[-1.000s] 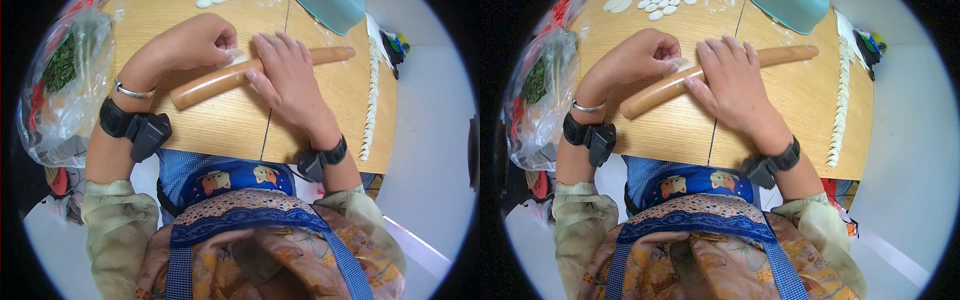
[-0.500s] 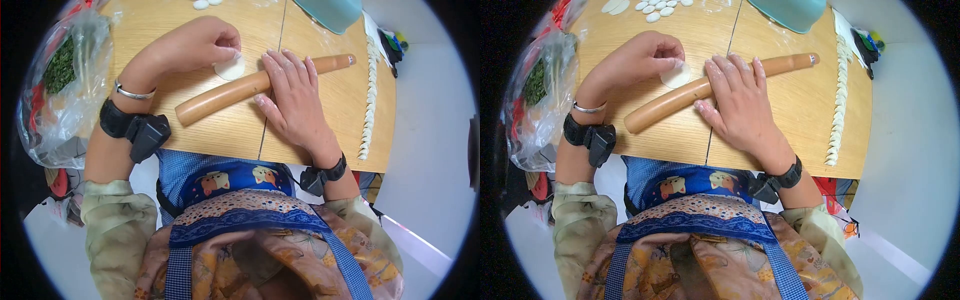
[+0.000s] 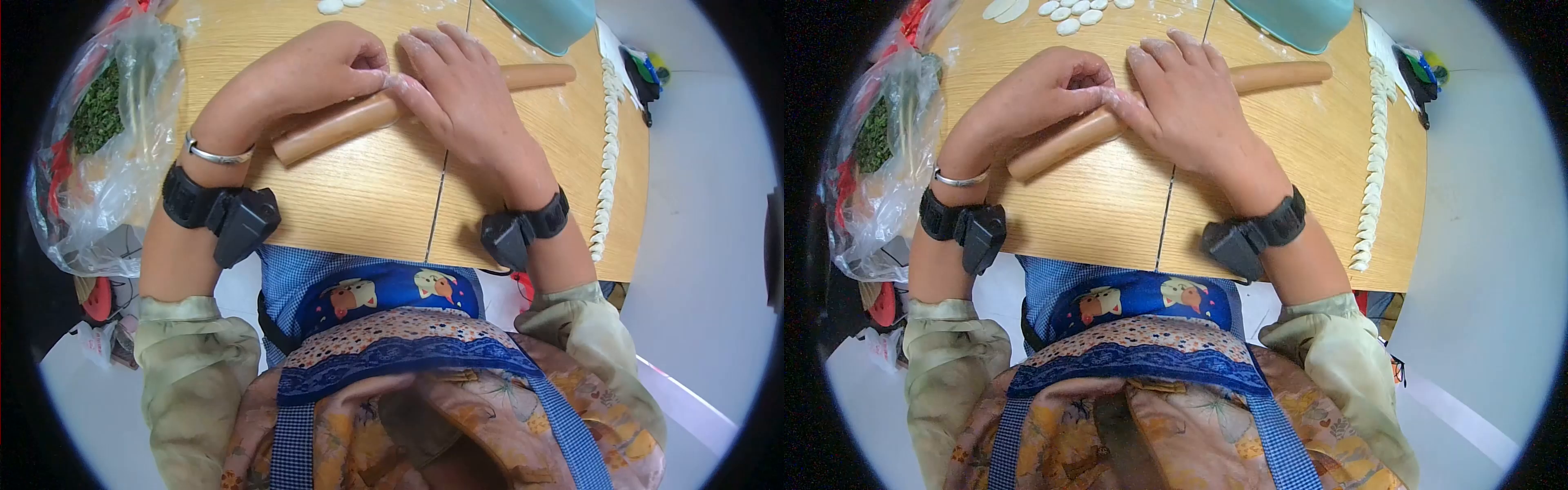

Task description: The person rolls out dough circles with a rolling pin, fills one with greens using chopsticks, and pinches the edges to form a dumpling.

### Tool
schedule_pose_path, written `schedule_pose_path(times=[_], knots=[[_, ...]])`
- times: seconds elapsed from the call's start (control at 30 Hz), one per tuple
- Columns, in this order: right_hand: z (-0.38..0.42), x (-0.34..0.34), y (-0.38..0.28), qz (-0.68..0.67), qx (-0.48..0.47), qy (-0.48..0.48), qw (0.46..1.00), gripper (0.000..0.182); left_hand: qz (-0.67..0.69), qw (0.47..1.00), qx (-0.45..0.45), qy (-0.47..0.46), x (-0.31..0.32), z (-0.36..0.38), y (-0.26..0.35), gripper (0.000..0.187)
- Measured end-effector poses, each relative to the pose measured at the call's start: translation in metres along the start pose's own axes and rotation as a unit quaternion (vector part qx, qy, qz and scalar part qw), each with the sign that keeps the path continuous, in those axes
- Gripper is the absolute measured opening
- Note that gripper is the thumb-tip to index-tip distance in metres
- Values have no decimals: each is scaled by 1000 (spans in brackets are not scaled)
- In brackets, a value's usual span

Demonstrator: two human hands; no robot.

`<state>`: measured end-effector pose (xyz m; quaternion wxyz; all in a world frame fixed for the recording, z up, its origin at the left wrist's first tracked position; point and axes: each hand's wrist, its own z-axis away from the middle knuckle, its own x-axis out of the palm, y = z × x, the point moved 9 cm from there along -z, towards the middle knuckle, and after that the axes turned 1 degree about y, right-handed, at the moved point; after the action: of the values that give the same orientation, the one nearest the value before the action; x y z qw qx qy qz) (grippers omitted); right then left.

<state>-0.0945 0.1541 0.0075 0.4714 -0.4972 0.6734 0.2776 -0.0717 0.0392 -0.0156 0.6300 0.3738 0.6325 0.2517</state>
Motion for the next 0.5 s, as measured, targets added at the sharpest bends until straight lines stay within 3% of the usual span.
schedule_pose_path(times=[0.37,0.43,0.5], knots=[[73,-21,-20,10,77,-87,993,66,14,999,0,-52,8,1,10,11],[74,-22,-20,13,64,-78,995,65,163,984,30,-63,11,-3,15,10],[73,-21,-19,10,64,-76,995,64,211,975,9,-62,14,0,13,11]])
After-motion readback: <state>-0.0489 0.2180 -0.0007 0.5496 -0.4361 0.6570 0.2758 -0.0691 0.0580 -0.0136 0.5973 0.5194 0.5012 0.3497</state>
